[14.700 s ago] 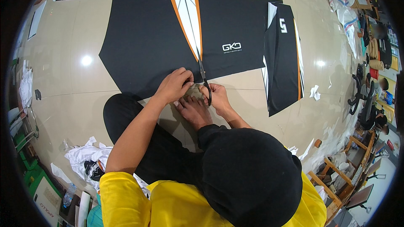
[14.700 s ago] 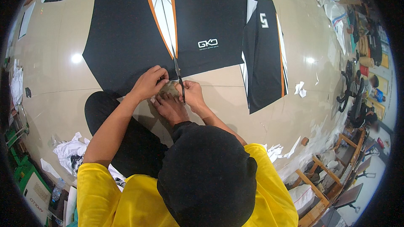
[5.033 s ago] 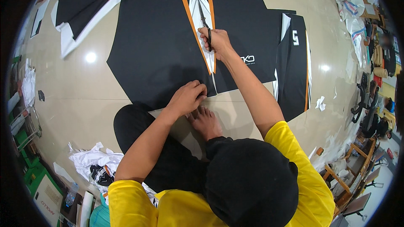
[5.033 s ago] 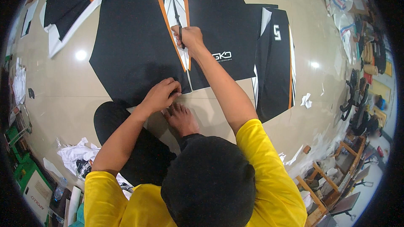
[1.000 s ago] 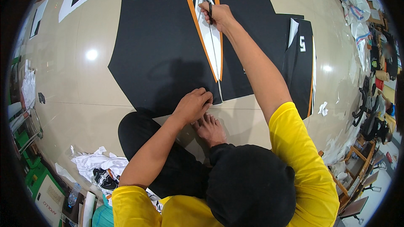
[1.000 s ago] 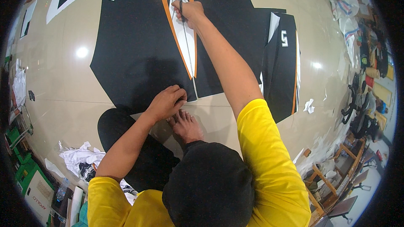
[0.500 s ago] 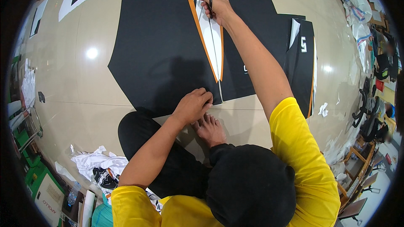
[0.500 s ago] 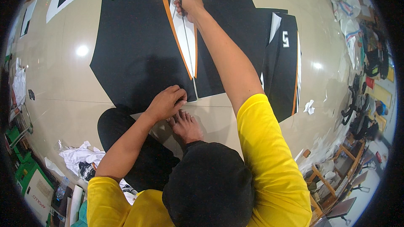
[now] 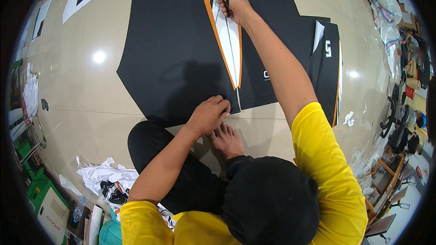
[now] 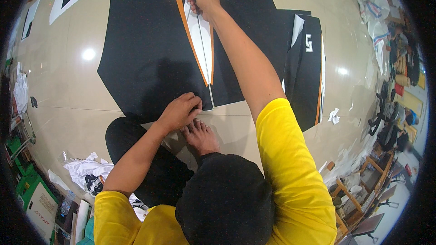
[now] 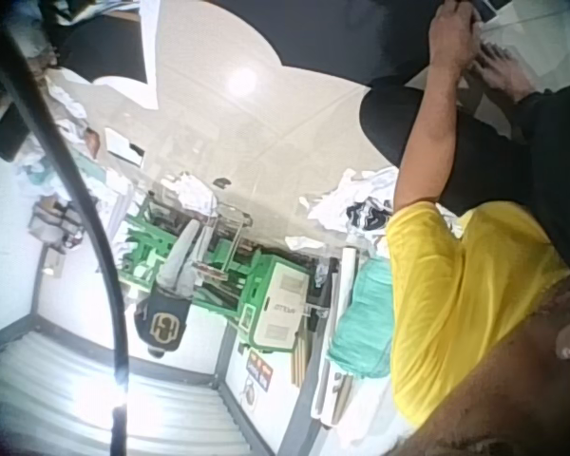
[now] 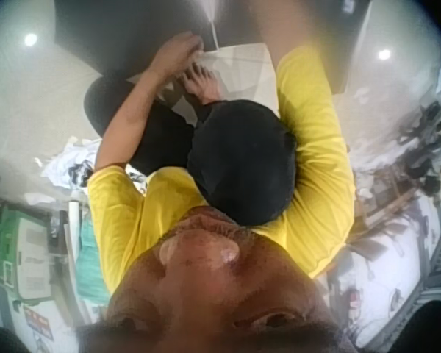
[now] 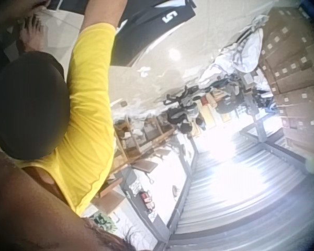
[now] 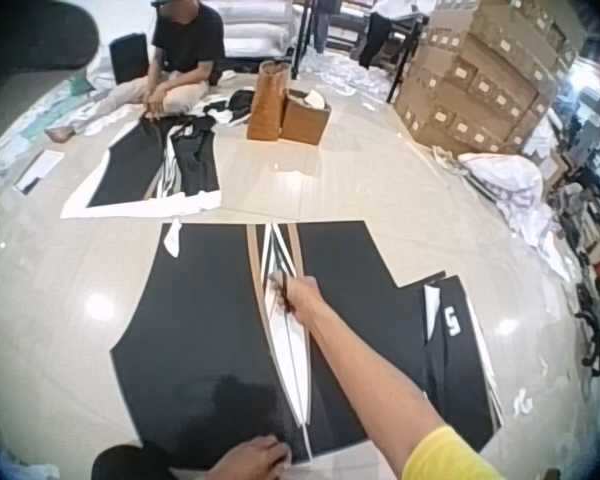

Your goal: The person sits on the floor and uses scissors to cut a piece of black fabric with orange and white stripes. They then peel off a white backing layer from the cut fabric and fold it.

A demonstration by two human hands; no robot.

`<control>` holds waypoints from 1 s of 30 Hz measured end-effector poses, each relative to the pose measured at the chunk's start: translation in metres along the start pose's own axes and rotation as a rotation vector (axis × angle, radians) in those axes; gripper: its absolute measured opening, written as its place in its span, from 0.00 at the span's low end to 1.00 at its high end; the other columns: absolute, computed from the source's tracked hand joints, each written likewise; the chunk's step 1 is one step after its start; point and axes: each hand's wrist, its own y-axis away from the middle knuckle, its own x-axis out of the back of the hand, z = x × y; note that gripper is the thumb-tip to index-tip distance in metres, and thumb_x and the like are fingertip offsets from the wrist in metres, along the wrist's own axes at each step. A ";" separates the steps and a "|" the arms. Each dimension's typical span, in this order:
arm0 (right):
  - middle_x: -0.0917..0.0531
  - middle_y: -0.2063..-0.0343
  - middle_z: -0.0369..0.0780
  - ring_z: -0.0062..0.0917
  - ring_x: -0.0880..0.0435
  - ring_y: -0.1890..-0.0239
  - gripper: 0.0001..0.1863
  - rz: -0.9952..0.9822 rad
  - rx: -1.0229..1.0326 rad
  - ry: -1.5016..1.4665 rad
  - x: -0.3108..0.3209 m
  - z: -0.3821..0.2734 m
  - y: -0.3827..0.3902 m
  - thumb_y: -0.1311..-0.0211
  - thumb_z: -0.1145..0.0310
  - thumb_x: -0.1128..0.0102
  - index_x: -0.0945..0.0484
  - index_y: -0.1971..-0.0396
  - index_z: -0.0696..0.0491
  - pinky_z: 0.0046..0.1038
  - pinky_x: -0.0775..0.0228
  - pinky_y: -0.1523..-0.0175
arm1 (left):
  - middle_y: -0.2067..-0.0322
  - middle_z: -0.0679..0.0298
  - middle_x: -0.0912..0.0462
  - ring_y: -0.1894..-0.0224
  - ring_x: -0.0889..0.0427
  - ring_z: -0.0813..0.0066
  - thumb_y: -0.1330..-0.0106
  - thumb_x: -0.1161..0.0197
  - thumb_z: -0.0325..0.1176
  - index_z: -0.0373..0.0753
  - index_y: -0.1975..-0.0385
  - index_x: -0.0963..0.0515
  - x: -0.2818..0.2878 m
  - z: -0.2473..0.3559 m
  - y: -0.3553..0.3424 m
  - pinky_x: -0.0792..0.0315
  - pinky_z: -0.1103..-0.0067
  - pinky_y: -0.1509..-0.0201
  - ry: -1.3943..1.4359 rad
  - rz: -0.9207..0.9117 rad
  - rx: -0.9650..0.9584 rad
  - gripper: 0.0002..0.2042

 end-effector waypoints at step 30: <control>0.19 0.80 0.33 0.12 0.24 0.81 0.12 -0.012 0.043 0.062 0.000 -0.005 -0.018 0.41 0.64 0.25 0.16 0.72 0.57 0.13 0.27 0.72 | 0.62 0.59 0.22 0.55 0.19 0.60 0.32 0.34 0.31 0.40 0.61 0.21 0.000 0.000 0.000 0.24 0.66 0.49 -0.028 0.002 0.001 0.05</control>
